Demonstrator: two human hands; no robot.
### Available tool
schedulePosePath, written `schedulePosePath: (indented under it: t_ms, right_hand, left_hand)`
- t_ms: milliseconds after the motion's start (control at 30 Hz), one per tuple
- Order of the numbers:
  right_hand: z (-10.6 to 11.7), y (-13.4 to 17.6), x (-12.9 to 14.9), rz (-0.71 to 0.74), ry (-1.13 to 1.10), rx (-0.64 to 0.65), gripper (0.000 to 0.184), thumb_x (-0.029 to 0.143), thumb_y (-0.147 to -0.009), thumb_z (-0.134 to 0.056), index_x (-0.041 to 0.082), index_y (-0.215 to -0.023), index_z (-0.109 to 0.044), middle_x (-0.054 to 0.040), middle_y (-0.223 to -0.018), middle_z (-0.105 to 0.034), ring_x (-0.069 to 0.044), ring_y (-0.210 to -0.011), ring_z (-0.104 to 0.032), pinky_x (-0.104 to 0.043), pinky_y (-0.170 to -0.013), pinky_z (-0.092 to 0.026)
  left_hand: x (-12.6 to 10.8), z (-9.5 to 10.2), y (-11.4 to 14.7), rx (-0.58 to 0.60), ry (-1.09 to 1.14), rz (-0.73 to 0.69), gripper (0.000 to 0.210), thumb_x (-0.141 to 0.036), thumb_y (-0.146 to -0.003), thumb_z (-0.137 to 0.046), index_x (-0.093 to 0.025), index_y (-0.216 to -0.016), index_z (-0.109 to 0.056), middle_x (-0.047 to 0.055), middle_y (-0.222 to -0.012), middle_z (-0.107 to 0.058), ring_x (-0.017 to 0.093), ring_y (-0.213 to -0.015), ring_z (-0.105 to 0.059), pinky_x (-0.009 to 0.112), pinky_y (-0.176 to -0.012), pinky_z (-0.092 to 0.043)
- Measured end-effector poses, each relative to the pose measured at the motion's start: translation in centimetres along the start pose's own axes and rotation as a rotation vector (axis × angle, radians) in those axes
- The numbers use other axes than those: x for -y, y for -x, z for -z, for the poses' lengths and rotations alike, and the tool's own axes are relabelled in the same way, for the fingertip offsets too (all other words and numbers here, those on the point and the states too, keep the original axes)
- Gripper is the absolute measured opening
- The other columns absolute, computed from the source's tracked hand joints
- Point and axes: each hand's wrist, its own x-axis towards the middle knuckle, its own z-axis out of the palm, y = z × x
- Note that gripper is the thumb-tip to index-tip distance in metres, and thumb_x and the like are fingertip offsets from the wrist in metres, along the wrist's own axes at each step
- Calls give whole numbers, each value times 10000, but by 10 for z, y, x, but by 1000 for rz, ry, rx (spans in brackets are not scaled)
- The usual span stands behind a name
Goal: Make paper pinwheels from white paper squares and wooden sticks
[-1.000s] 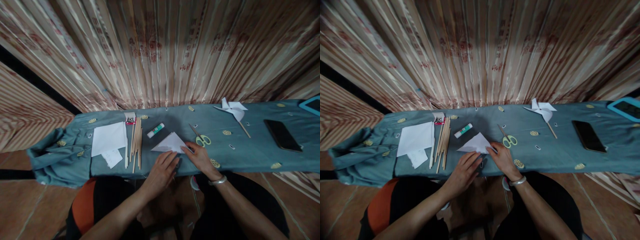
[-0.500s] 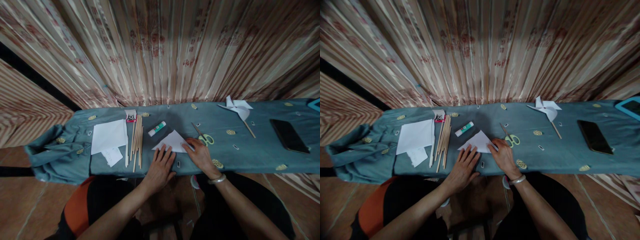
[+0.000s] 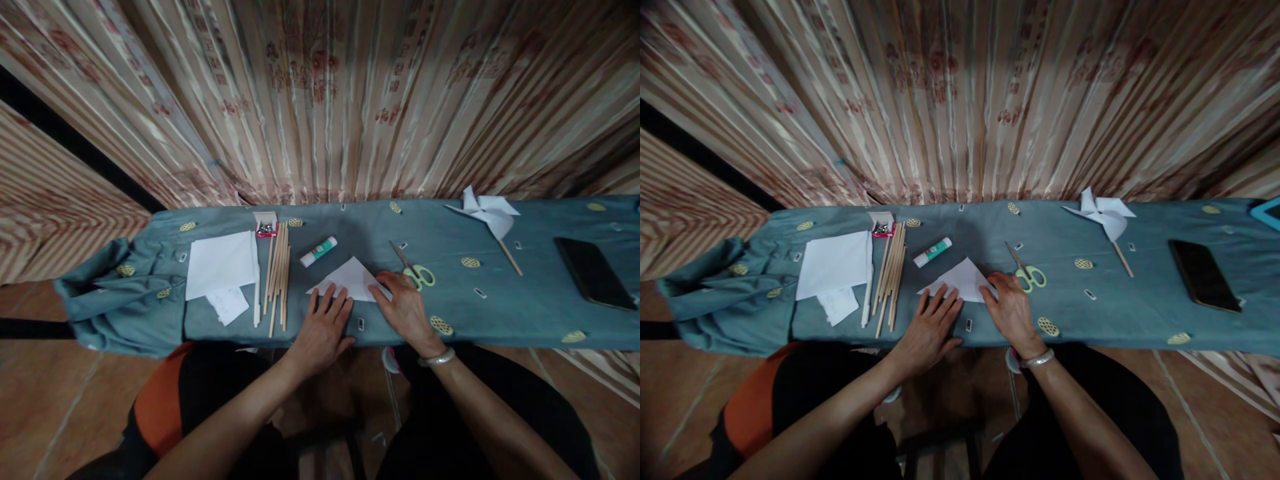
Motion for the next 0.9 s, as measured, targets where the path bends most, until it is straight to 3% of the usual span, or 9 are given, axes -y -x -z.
schedulePosePath:
  t_ms: [267,467,900]
  right_hand:
    - [0,-1,2,-8,-16,-15,320,413,-947,-472,168,-983,-675,-129,-1032,-707,-277,-947,-631,-425,-891,-495]
    - [-1,0,3,3,-12,-14,337,388,-957,-457,176,-1129,-654,-127,-1112,-694,-284,-1036,-623,-454,-951,-471]
    - [-2,-2,1,-22,20,40,335,374,-949,-478,146,-1090,-679,-141,-1154,-674,-287,-1034,-606,-440,-929,-486]
  left_hand:
    - [2,2,-1,0,-1,-3,679,-518,-914,-496,-140,-1459,-351,133,-1559,-337,362,-1466,-194,606,-1168,-158]
    - [3,0,0,-6,-29,-14,671,-518,-919,-484,-136,-1456,-361,132,-1551,-354,369,-1458,-214,608,-1160,-190]
    - [3,0,2,-30,-61,-14,647,-491,-926,-480,-146,-1459,-357,133,-1541,-371,371,-1452,-232,600,-1156,-190]
